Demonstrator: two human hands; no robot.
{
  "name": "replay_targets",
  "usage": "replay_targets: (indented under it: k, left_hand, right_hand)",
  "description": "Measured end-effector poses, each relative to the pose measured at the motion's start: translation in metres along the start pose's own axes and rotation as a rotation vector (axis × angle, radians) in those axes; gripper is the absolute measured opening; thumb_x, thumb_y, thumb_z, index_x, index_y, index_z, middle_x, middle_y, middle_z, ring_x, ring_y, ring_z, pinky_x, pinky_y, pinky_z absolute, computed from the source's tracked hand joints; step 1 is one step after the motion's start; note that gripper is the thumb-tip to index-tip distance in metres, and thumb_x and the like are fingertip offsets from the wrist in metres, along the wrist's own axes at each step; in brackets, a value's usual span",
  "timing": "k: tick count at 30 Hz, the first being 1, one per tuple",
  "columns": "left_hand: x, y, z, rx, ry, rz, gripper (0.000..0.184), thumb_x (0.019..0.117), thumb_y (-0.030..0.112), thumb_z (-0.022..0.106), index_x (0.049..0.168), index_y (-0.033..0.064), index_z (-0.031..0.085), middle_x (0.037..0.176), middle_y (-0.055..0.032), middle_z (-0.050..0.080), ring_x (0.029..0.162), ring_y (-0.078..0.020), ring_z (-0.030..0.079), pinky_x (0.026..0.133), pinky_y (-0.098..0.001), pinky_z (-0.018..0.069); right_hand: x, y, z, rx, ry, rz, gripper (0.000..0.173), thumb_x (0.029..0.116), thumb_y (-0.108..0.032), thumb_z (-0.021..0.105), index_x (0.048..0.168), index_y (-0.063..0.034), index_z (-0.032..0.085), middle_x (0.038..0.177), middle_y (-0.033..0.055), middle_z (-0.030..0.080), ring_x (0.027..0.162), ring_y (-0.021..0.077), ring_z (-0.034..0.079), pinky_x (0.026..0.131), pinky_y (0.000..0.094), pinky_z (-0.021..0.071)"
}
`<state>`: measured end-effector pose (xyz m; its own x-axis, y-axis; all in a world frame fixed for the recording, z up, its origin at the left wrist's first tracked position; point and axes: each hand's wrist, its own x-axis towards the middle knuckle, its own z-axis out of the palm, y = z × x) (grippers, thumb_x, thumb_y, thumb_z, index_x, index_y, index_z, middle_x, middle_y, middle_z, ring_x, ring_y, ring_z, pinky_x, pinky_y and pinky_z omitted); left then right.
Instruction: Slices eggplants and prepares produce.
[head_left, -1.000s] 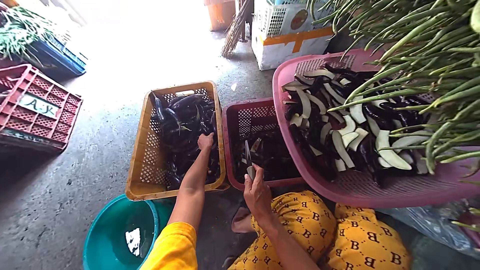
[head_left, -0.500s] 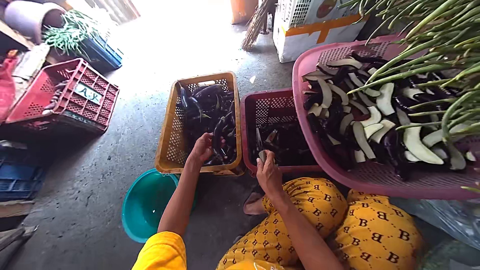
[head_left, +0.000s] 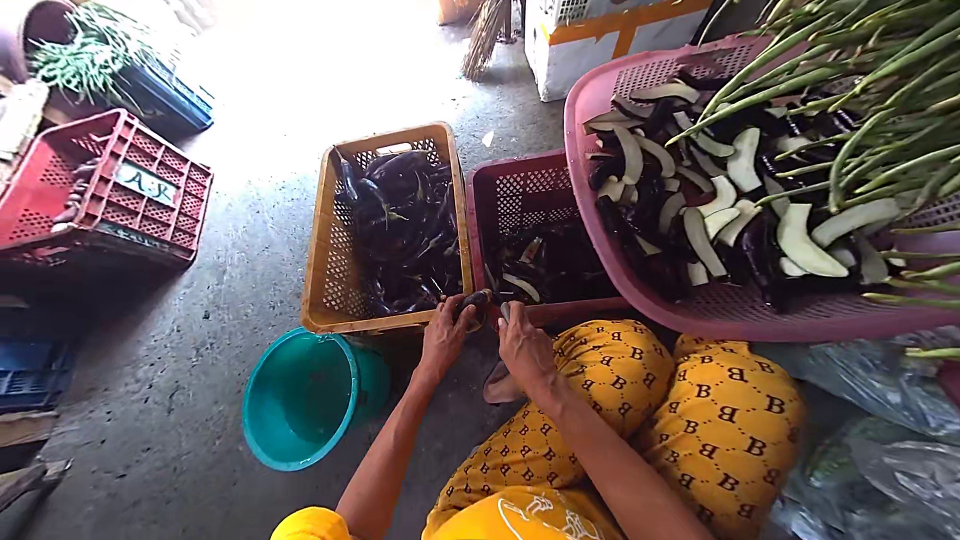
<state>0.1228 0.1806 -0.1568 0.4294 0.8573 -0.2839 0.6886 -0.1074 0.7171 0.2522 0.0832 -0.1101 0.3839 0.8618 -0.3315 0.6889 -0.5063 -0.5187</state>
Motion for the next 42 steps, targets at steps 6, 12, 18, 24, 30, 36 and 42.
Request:
replay_targets:
  k: [6, 12, 18, 24, 30, 36, 42]
  left_hand:
    - [-0.006, 0.004, 0.003, 0.030, 0.013, -0.020, 0.046, 0.1076, 0.038, 0.049, 0.143, 0.0087, 0.057, 0.130, -0.0184, 0.065, 0.116, -0.0335, 0.064, 0.100, -0.0561, 0.0475]
    - [-0.006, 0.002, 0.007, 0.028, 0.021, 0.029, 0.048, 0.1083, 0.035, 0.047, 0.148, 0.0106, 0.054, 0.140, -0.0160, 0.063, 0.129, -0.0317, 0.060, 0.110, -0.0535, 0.0428]
    - [-0.004, 0.001, 0.008, 0.035, 0.024, 0.026, 0.047, 0.1079, 0.036, 0.048, 0.147, 0.0105, 0.056, 0.136, -0.0167, 0.065, 0.126, -0.0321, 0.062, 0.107, -0.0540, 0.0445]
    - [-0.002, 0.009, 0.026, -0.214, 0.229, -0.055, 0.044, 0.1097, 0.030, 0.045, 0.145, 0.0040, 0.054, 0.117, -0.0179, 0.071, 0.096, -0.0274, 0.070, 0.088, -0.0492, 0.0549]
    - [0.001, 0.020, 0.004, -1.046, -0.075, -0.030, 0.035, 0.1122, 0.020, 0.025, 0.122, -0.0008, 0.051, 0.084, -0.0054, 0.066, 0.062, -0.0099, 0.064, 0.058, -0.0224, 0.0573]
    - [-0.008, 0.014, -0.004, -0.966, -0.357, 0.009, 0.037, 0.1097, 0.021, 0.030, 0.125, 0.0018, 0.058, 0.089, -0.0042, 0.069, 0.067, -0.0090, 0.066, 0.058, -0.0216, 0.0566]
    - [-0.017, 0.015, -0.011, -1.324, -0.326, 0.071, 0.061, 0.1091, 0.035, 0.011, 0.142, -0.0045, 0.045, 0.116, -0.0178, 0.071, 0.095, -0.0254, 0.073, 0.083, -0.0360, 0.0619]
  right_hand:
    - [-0.006, -0.009, 0.006, -0.143, -0.129, 0.026, 0.042, 0.1109, -0.016, 0.036, 0.150, 0.0001, 0.042, 0.133, 0.0249, 0.062, 0.103, 0.0405, 0.071, 0.088, 0.0507, 0.0548]
    - [-0.009, -0.018, 0.006, -0.250, -0.162, 0.074, 0.041, 0.1090, -0.006, 0.033, 0.149, 0.0018, 0.040, 0.129, 0.0256, 0.061, 0.099, 0.0386, 0.071, 0.084, 0.0462, 0.0561]
    - [0.024, -0.029, 0.003, -0.239, -0.306, 0.123, 0.043, 0.1091, -0.006, 0.033, 0.152, -0.0007, 0.034, 0.133, 0.0253, 0.060, 0.115, 0.0389, 0.066, 0.094, 0.0484, 0.0529]
    - [0.021, -0.012, 0.000, -0.183, -0.284, 0.098, 0.044, 0.1090, -0.010, 0.035, 0.153, -0.0035, 0.037, 0.134, 0.0247, 0.061, 0.116, 0.0409, 0.066, 0.096, 0.0524, 0.0514]
    - [0.025, 0.011, -0.023, 0.269, 0.098, 0.145, 0.054, 0.1104, -0.018, 0.041, 0.161, -0.0030, 0.026, 0.128, 0.0276, 0.066, 0.107, 0.0417, 0.070, 0.096, 0.0555, 0.0517]
    - [0.031, 0.016, -0.018, 1.156, 0.004, 0.049, 0.044, 0.0992, -0.020, 0.069, 0.132, 0.0016, 0.050, 0.076, 0.0066, 0.060, 0.054, 0.0091, 0.057, 0.053, 0.0230, 0.0525]
    - [0.036, 0.017, -0.024, 1.401, 0.094, 0.289, 0.017, 0.1021, -0.013, 0.063, 0.108, 0.0029, 0.060, 0.068, 0.0055, 0.059, 0.046, 0.0073, 0.052, 0.044, 0.0195, 0.0470]
